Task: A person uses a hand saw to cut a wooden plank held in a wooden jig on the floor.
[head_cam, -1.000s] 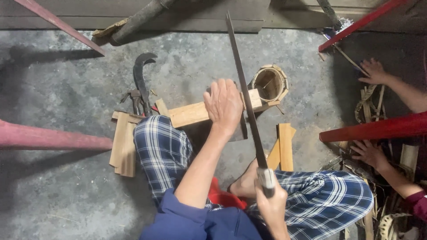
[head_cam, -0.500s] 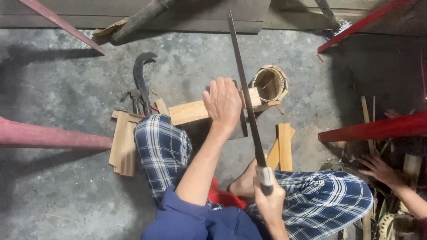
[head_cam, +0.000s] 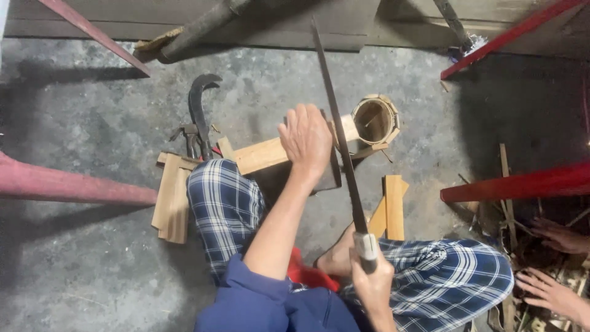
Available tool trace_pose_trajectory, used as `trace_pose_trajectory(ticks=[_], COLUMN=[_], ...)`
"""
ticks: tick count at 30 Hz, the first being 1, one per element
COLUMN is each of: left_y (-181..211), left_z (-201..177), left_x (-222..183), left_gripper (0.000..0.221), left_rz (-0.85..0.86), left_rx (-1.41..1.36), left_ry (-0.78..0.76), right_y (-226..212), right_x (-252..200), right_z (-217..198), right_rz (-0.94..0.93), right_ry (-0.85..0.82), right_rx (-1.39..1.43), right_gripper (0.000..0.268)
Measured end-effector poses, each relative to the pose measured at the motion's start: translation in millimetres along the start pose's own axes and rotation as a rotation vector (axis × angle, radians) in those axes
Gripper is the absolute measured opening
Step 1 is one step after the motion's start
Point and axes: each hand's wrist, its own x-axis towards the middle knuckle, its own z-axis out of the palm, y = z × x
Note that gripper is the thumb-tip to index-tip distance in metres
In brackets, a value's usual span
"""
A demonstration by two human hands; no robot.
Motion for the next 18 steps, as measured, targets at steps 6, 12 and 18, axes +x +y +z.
trace_pose_trajectory(ticks=[6, 12, 18], left_y=[-3, -1, -4], left_z=[14, 0, 6], left_x=[-2, -8, -3], left_gripper=[0.019, 0.023, 0.021], left_rz=[0.039, 0.051, 0.034], left_rx=[0.079, 0.027, 0.047], left_ry=[0.086, -0.006, 0.027], right_y=[17, 10, 10], right_x=[-57, 2, -41], right_z=[-27, 4, -14], right_rz=[0.134, -0.109, 0.161], right_ry=[0.074, 0.017, 0.048], right_rx=[-0.17, -0.059, -0.171], right_gripper=[0.061, 0.031, 0.054])
